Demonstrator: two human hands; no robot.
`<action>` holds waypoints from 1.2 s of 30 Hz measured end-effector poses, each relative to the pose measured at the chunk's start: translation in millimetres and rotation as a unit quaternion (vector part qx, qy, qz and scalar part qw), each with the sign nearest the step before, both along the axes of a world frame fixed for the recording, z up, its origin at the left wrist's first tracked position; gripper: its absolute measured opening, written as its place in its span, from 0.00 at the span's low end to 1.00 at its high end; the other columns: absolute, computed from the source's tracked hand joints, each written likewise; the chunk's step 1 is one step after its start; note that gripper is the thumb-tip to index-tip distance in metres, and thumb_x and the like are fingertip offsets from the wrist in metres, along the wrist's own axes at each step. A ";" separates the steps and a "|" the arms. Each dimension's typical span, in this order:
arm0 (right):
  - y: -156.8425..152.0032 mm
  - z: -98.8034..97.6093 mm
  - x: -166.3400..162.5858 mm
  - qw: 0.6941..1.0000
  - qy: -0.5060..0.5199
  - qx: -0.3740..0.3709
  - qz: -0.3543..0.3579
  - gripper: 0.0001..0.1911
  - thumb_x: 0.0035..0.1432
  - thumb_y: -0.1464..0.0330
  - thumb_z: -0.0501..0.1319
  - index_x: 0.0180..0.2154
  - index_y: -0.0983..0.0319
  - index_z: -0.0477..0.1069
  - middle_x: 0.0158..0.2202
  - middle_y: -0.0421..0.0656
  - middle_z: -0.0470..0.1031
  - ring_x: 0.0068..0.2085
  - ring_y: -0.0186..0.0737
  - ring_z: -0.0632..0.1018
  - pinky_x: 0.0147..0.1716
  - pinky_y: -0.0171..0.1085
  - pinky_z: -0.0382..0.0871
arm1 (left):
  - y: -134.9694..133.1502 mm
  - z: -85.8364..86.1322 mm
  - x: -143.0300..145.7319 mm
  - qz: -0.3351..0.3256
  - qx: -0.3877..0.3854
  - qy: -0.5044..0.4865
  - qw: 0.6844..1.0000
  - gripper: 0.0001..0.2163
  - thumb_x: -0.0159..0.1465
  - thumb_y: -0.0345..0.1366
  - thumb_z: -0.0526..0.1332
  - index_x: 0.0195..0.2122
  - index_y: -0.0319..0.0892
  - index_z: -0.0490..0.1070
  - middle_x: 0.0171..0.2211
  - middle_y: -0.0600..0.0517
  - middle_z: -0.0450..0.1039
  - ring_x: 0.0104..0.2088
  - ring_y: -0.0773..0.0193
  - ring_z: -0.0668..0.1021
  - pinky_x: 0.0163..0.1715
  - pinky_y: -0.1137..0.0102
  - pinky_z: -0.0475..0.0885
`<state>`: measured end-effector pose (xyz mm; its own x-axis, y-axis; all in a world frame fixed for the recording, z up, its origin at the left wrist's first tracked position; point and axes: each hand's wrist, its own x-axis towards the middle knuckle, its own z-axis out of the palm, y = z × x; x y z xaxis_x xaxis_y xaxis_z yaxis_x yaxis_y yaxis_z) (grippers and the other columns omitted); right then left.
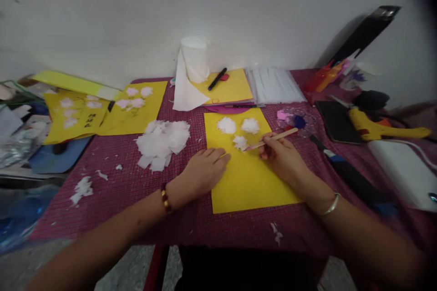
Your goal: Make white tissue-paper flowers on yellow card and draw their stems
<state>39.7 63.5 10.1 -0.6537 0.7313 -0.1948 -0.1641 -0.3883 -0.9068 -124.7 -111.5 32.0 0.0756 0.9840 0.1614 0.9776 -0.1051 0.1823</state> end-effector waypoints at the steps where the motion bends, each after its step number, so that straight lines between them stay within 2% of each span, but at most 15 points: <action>1: 1.8 0.0 1.2 1.000 0.001 -0.009 0.006 0.09 0.48 0.64 0.67 0.29 0.61 0.69 0.20 0.37 0.71 0.19 0.30 0.70 0.19 0.31 0.64 | -12.0 1.9 -4.5 0.006 -0.008 0.028 1.000 0.12 0.67 0.31 0.52 0.49 0.39 0.69 0.48 0.42 0.73 0.46 0.53 0.75 0.45 0.59 0.70; 3: 5.7 -0.5 3.5 0.999 0.003 -0.027 0.019 0.10 0.48 0.64 0.68 0.29 0.60 0.70 0.20 0.38 0.71 0.20 0.31 0.70 0.19 0.31 0.66 | -29.9 5.4 -23.5 0.062 -0.011 0.053 0.997 0.11 0.67 0.33 0.52 0.46 0.41 0.71 0.44 0.44 0.75 0.43 0.55 0.75 0.44 0.60 0.70; 6: 9.6 -2.9 5.4 0.999 0.019 -0.042 0.027 0.10 0.48 0.64 0.68 0.28 0.60 0.70 0.20 0.38 0.72 0.21 0.31 0.71 0.21 0.32 0.68 | -40.1 10.1 -64.6 0.192 0.012 0.101 0.976 0.10 0.66 0.34 0.53 0.42 0.42 0.72 0.40 0.44 0.75 0.41 0.53 0.75 0.43 0.59 0.69; 8: 9.9 -4.9 5.6 0.998 0.032 -0.043 0.029 0.10 0.47 0.64 0.68 0.28 0.60 0.70 0.20 0.38 0.73 0.20 0.30 0.71 0.21 0.31 0.67 | -39.2 13.0 -87.8 0.231 -0.001 0.117 0.966 0.10 0.61 0.35 0.57 0.42 0.42 0.73 0.40 0.43 0.75 0.44 0.50 0.74 0.44 0.57 0.68; 10: 9.2 -6.7 5.4 0.998 0.038 -0.036 0.034 0.10 0.48 0.63 0.68 0.29 0.60 0.70 0.20 0.37 0.73 0.19 0.30 0.71 0.20 0.31 0.66 | -36.3 17.3 -101.6 0.258 -0.015 0.096 0.961 0.07 0.58 0.34 0.59 0.36 0.43 0.75 0.36 0.45 0.77 0.41 0.49 0.75 0.43 0.57 0.67; 13: 8.5 -8.8 5.3 0.998 0.043 -0.027 0.041 0.09 0.50 0.64 0.67 0.29 0.61 0.69 0.20 0.37 0.73 0.19 0.30 0.70 0.19 0.31 0.65 | -33.6 31.1 -105.1 0.323 0.010 0.017 0.946 0.06 0.57 0.35 0.58 0.27 0.43 0.74 0.28 0.48 0.76 0.33 0.54 0.76 0.35 0.62 0.67; 16: 9.1 -10.4 5.2 0.998 0.047 -0.017 0.046 0.08 0.51 0.64 0.65 0.30 0.61 0.69 0.20 0.37 0.73 0.19 0.30 0.71 0.19 0.31 0.65 | -33.3 50.7 -95.4 0.394 0.061 -0.193 0.897 0.05 0.54 0.38 0.62 0.25 0.43 0.72 0.22 0.54 0.72 0.23 0.62 0.73 0.23 0.70 0.63; 19: 9.5 -11.5 4.8 0.998 0.041 0.001 0.053 0.08 0.52 0.63 0.65 0.30 0.61 0.70 0.20 0.38 0.73 0.19 0.30 0.71 0.19 0.31 0.64 | -30.9 60.0 -80.5 0.382 0.050 -0.417 0.823 0.07 0.52 0.39 0.65 0.23 0.43 0.69 0.18 0.57 0.68 0.17 0.69 0.67 0.17 0.73 0.60; 22: 9.4 -11.7 4.4 0.998 0.035 0.008 0.052 0.08 0.53 0.63 0.64 0.30 0.61 0.69 0.20 0.38 0.73 0.19 0.30 0.72 0.18 0.30 0.64 | -23.0 51.7 -66.1 0.329 -0.033 -0.527 0.783 0.10 0.51 0.40 0.67 0.22 0.42 0.68 0.17 0.57 0.67 0.16 0.71 0.66 0.17 0.75 0.61; 24: 9.5 -10.8 4.4 0.998 0.032 0.006 0.050 0.09 0.52 0.63 0.64 0.30 0.61 0.69 0.20 0.37 0.72 0.19 0.30 0.71 0.19 0.31 0.65 | -15.4 41.7 -58.9 0.287 -0.121 -0.535 0.785 0.11 0.52 0.43 0.67 0.23 0.42 0.70 0.18 0.56 0.68 0.17 0.71 0.67 0.18 0.75 0.62; 27: 9.9 -8.8 4.7 0.998 0.025 0.005 0.056 0.09 0.53 0.64 0.64 0.30 0.61 0.68 0.20 0.36 0.72 0.18 0.29 0.70 0.20 0.30 0.66 | -5.3 31.4 -54.3 0.238 -0.219 -0.488 0.811 0.13 0.56 0.46 0.64 0.27 0.41 0.75 0.21 0.53 0.72 0.20 0.70 0.69 0.21 0.75 0.65; 31: 10.2 -7.2 5.2 0.998 0.021 0.012 0.064 0.07 0.55 0.65 0.62 0.30 0.62 0.68 0.20 0.36 0.71 0.18 0.27 0.69 0.21 0.30 0.66 | -2.3 31.8 -56.4 0.245 -0.216 -0.448 0.832 0.13 0.58 0.46 0.61 0.29 0.41 0.76 0.24 0.51 0.76 0.22 0.68 0.72 0.23 0.74 0.65; 33: 10.2 -7.4 5.2 0.997 0.016 0.018 0.068 0.06 0.56 0.66 0.61 0.30 0.62 0.67 0.20 0.36 0.71 0.18 0.27 0.69 0.20 0.30 0.65 | -4.4 34.8 -56.6 0.269 -0.205 -0.457 0.823 0.13 0.57 0.44 0.62 0.34 0.40 0.76 0.27 0.49 0.78 0.23 0.67 0.74 0.23 0.73 0.66; 36: 10.2 -8.0 5.3 0.997 0.012 0.023 0.069 0.06 0.56 0.67 0.60 0.30 0.61 0.67 0.21 0.37 0.71 0.19 0.28 0.70 0.20 0.30 0.65 | -8.3 38.1 -52.8 0.281 -0.184 -0.494 0.802 0.16 0.55 0.40 0.63 0.44 0.41 0.73 0.31 0.48 0.79 0.26 0.64 0.77 0.24 0.72 0.68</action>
<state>45.0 73.6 2.1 -0.7533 0.6413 -0.1461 -0.1330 -0.3660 -0.9211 -177.6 -119.8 70.1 -0.3830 0.8126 -0.4393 0.2114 0.5400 0.8147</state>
